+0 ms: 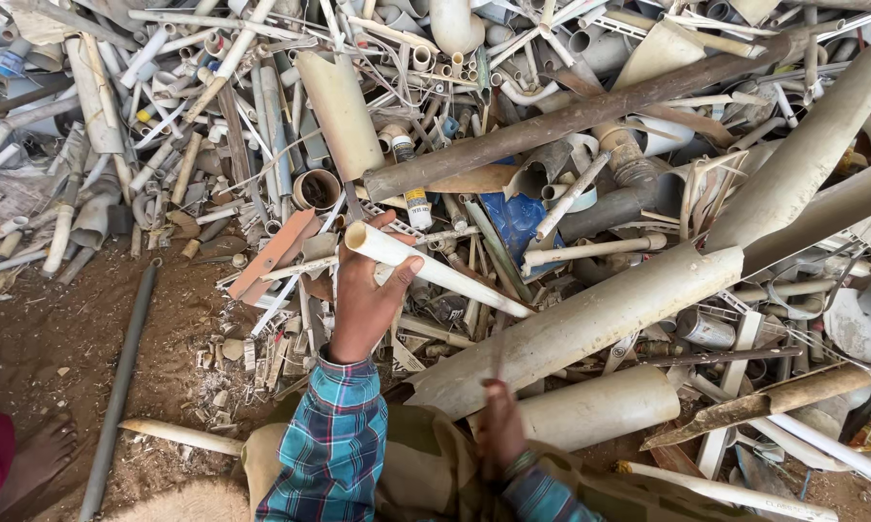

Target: The person uses a saw blade to cut through a white PVC pipe held by hand over a pile of scrap material.

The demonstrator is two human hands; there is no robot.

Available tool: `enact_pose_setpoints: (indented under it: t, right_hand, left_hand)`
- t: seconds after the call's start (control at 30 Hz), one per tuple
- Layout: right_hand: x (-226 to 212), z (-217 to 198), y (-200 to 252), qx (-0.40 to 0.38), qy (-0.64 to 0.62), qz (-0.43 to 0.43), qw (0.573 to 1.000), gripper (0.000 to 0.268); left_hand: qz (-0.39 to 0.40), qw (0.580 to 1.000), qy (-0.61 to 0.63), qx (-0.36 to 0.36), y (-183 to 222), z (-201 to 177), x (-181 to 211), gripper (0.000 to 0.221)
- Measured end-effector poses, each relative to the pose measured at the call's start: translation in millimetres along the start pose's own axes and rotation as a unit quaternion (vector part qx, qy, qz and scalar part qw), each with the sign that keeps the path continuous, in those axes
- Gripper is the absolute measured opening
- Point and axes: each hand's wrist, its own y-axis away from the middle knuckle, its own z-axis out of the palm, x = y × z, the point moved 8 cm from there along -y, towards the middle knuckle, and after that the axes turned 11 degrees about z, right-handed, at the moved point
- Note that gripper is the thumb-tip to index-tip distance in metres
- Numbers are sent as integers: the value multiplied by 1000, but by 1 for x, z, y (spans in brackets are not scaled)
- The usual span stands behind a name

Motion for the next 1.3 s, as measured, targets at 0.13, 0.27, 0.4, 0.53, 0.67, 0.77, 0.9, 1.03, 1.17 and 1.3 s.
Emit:
enact_pose_setpoints:
  t: [0.13,0.27,0.4,0.53,0.67,0.77,0.9,1.03,1.17,1.3]
  right_hand:
    - [-6,-17,5,-58,-86,199,975,49]
    - [-50,-4,29,-57,46,-144,987,44]
    - [26,-25,-19,-37,-111,230,966,44]
    - [-15,-20,-10,-43,3,22,999,50]
    - [-72,-10,35,9,50,-369,928,47]
    - [23,-31,-22,-3,-51,283,958,49]
    - [8,-18,-37,-82,-149,137,976,53]
    - [19,-5,-34,-31,-30,-48,998,61]
    - [79,-22,-47,-18,-169,328,929,49]
    - [3,-6,-27,-45,-146,36,988,51]
  left_hand:
    - [-10,1000,12,3,-3,1,-2,25]
    - [-69,993,92,-3,-2,8,-9,42]
    - [4,1000,-3,6,-2,-1,9,27]
    - [-22,998,63,0,-3,10,9,33]
    - [-23,998,60,0,4,13,11,33]
    - [10,1000,11,6,0,7,19,30]
    - [-59,993,100,-12,1,17,20,51]
    - [-25,997,66,-15,4,17,27,39]
    - [-11,998,64,-3,4,17,32,39]
    - [-30,999,36,14,0,20,32,49]
